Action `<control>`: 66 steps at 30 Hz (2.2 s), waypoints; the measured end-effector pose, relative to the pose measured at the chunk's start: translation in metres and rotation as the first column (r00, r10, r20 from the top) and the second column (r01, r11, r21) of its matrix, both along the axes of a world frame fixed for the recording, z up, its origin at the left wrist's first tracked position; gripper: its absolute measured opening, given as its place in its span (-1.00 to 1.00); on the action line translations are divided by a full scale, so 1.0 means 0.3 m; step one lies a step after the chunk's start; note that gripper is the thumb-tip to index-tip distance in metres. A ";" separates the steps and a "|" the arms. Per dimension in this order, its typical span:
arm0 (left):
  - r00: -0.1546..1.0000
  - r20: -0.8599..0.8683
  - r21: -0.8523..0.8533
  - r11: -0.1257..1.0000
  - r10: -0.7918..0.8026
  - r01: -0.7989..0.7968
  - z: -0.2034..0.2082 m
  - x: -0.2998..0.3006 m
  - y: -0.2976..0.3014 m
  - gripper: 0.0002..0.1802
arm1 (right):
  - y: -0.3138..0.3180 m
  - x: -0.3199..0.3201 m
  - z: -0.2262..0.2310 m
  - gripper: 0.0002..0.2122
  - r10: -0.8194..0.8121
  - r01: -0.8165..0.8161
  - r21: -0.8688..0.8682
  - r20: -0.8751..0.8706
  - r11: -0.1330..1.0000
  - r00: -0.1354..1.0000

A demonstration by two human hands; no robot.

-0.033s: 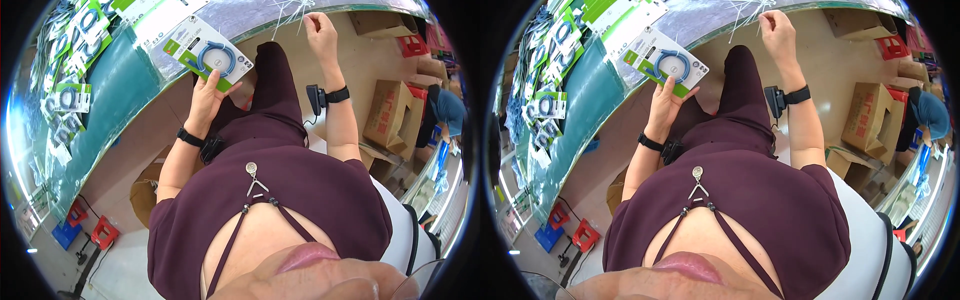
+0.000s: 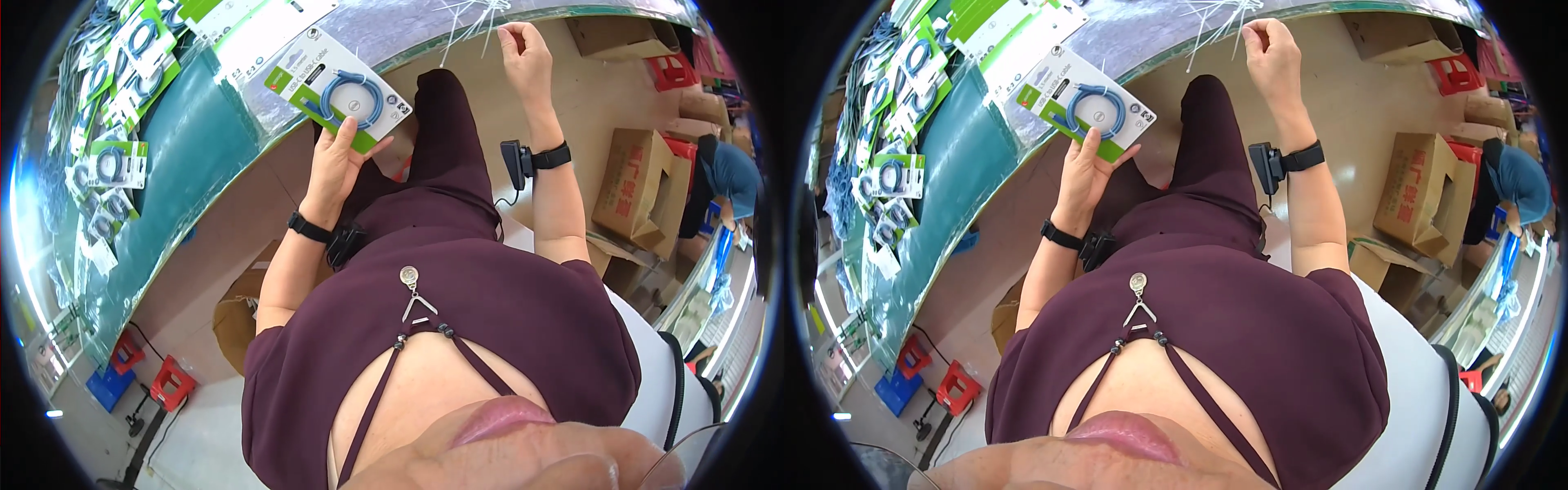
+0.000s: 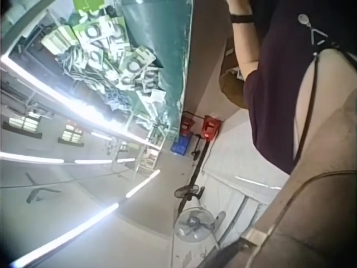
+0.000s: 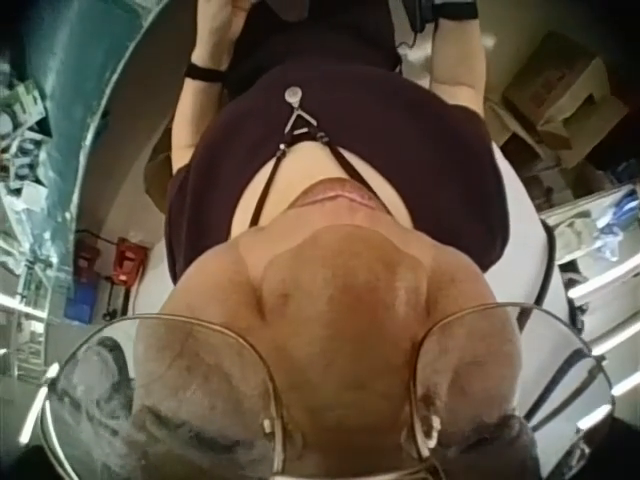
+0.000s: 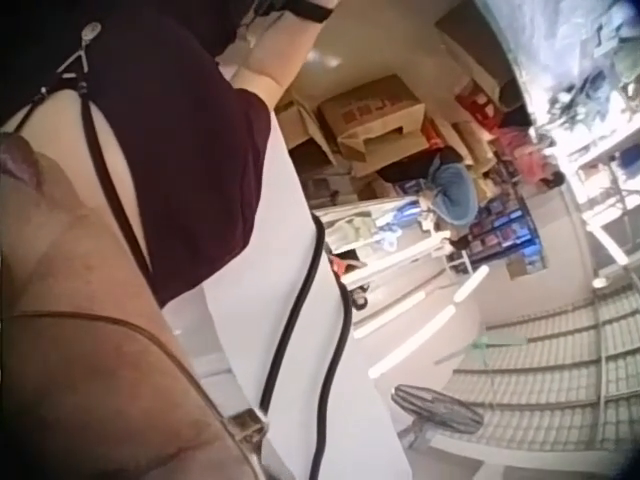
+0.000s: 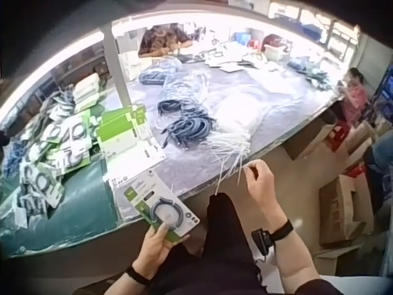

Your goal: The person packages a cable by threading a plastic tie through the cardboard backing and around the coiled cable, then pulls the tie tight. They turn the package over to inspect it, then pick up a new cable and backing to repeat the process.

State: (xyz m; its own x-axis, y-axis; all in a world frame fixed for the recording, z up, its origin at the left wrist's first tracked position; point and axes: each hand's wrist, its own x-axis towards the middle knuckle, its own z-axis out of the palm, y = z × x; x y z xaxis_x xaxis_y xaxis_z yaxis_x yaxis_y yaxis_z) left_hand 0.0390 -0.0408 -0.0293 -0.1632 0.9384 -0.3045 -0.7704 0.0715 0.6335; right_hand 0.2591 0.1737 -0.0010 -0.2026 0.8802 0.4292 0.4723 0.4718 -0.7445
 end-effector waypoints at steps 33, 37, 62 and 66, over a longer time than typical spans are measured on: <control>0.882 -0.387 0.084 0.963 0.267 -0.255 0.147 -0.203 -0.115 -0.49 | -0.169 -0.300 0.098 -0.92 0.365 -0.321 0.180 -0.348 0.930 0.863; 0.971 -0.186 0.120 0.984 0.152 -0.132 0.187 -0.120 -0.028 -0.51 | -0.255 -0.202 0.047 -0.95 0.214 -0.562 -0.199 -0.784 0.803 0.583; 0.149 0.895 0.444 0.876 -0.421 -0.191 0.293 -0.034 0.128 -0.89 | -0.324 -0.204 0.238 -0.91 0.516 -0.543 -0.028 -0.275 0.839 0.812; 0.160 0.867 0.494 0.856 -0.472 -0.151 0.274 -0.027 0.122 -0.89 | -0.323 -0.209 0.229 -0.91 0.520 -0.539 -0.003 -0.260 0.843 0.814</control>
State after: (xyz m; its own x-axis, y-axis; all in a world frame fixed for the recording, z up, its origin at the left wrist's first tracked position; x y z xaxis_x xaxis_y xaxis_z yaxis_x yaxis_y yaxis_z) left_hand 0.0308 -0.0043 0.0529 0.1297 0.9445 0.3020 -0.7519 0.2922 -0.5909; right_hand 0.1966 0.0768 0.0678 -0.5457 0.6974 0.4646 -0.0314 0.5371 -0.8430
